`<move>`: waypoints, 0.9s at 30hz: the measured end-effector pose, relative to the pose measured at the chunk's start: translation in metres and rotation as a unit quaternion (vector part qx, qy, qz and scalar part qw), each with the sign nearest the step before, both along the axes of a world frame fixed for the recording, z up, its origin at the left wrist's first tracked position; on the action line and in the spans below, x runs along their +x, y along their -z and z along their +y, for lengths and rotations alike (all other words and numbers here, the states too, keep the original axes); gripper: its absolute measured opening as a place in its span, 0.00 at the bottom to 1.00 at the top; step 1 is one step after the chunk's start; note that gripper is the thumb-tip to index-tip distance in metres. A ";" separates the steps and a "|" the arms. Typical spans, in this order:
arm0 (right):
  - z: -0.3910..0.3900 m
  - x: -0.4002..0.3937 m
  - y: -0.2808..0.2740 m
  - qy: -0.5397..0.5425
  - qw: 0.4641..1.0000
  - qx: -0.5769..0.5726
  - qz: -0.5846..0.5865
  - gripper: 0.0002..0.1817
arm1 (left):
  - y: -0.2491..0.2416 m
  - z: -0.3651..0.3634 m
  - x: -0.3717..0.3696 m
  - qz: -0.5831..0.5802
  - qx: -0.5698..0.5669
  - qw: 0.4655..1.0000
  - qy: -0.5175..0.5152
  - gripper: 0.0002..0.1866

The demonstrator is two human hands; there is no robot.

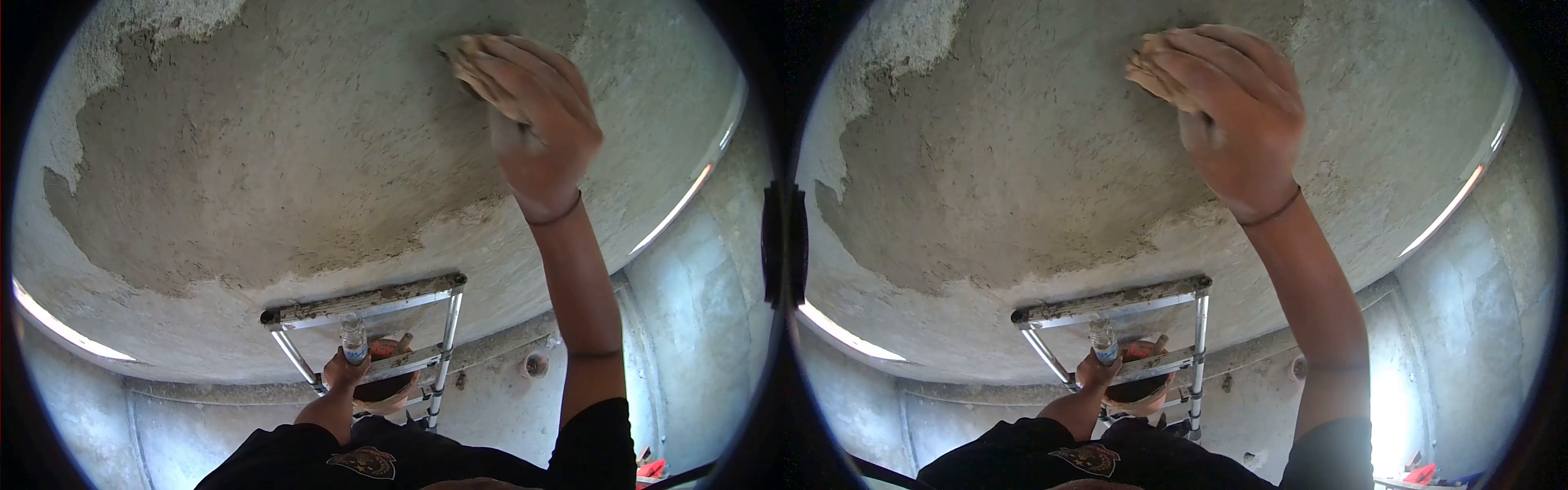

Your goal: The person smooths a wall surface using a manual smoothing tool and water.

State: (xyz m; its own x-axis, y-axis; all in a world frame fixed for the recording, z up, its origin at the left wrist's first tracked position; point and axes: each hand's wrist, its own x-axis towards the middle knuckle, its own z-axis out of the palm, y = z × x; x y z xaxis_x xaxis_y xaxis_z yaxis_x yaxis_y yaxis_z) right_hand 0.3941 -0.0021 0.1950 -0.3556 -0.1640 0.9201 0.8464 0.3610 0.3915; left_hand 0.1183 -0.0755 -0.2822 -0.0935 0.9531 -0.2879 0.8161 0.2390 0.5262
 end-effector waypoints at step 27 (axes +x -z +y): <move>-0.009 -0.011 0.031 0.005 0.983 -0.083 -0.166 0.16 | 0.006 0.006 -0.003 0.004 0.017 1.000 0.019 0.37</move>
